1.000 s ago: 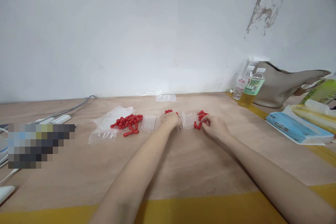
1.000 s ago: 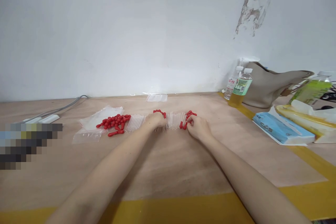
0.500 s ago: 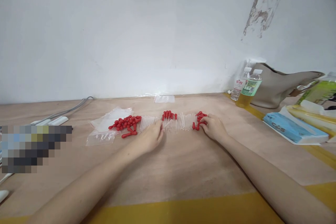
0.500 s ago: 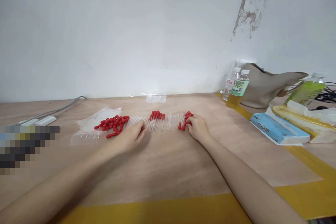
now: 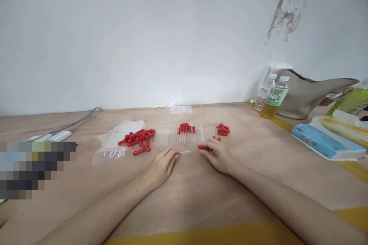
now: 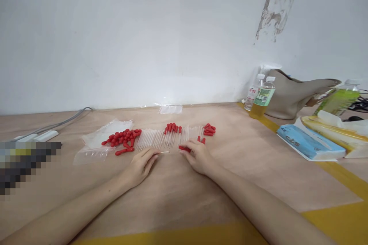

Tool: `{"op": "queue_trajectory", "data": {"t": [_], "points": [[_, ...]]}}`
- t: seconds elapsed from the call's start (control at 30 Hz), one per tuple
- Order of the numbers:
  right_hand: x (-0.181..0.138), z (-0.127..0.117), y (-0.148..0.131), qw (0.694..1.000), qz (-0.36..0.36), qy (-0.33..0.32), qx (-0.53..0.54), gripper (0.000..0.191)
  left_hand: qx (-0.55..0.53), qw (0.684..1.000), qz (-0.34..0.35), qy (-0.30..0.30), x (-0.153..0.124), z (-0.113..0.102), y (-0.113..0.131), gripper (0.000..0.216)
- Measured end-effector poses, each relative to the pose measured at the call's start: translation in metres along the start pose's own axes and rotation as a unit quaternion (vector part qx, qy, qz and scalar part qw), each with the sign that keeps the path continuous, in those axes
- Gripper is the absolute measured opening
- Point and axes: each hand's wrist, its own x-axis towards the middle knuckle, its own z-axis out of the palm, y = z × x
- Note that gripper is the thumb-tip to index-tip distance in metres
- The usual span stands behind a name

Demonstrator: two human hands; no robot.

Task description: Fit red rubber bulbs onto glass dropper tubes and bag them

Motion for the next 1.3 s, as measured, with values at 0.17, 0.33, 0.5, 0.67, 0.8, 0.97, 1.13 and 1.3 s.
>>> {"op": "queue_trajectory", "data": {"t": [0.17,0.33,0.5,0.67,0.8,0.97,1.13,1.3], "points": [[0.001,0.009,-0.014,0.999,-0.015,-0.015,0.043,0.018,-0.010,1.000,0.003,-0.003,0.000,0.000,0.000,0.022],[0.005,0.006,-0.018,0.997,-0.031,-0.037,0.065,0.017,-0.012,1.000,0.016,-0.005,0.000,0.001,0.000,0.023],[0.012,0.005,-0.021,0.996,-0.036,-0.044,0.068,0.017,-0.003,1.000,0.011,0.003,-0.001,0.001,-0.001,0.022],[0.012,0.012,-0.018,0.996,-0.028,-0.029,0.078,0.016,-0.002,1.000,0.007,0.005,-0.002,0.001,-0.001,0.021],[0.010,0.017,-0.017,0.996,-0.021,-0.021,0.088,0.014,-0.002,1.000,0.015,0.009,-0.002,0.002,-0.002,0.021],[0.008,0.020,-0.019,0.995,0.002,-0.017,0.100,0.014,-0.012,0.999,0.042,0.017,-0.003,0.003,-0.007,0.026],[0.006,0.023,-0.022,0.993,0.024,-0.033,0.109,0.015,-0.007,0.996,0.088,0.024,-0.005,0.006,-0.013,0.032],[0.003,0.024,-0.021,0.994,0.009,-0.020,0.109,0.015,-0.009,0.995,0.102,0.010,-0.006,0.005,-0.012,0.034]]}}
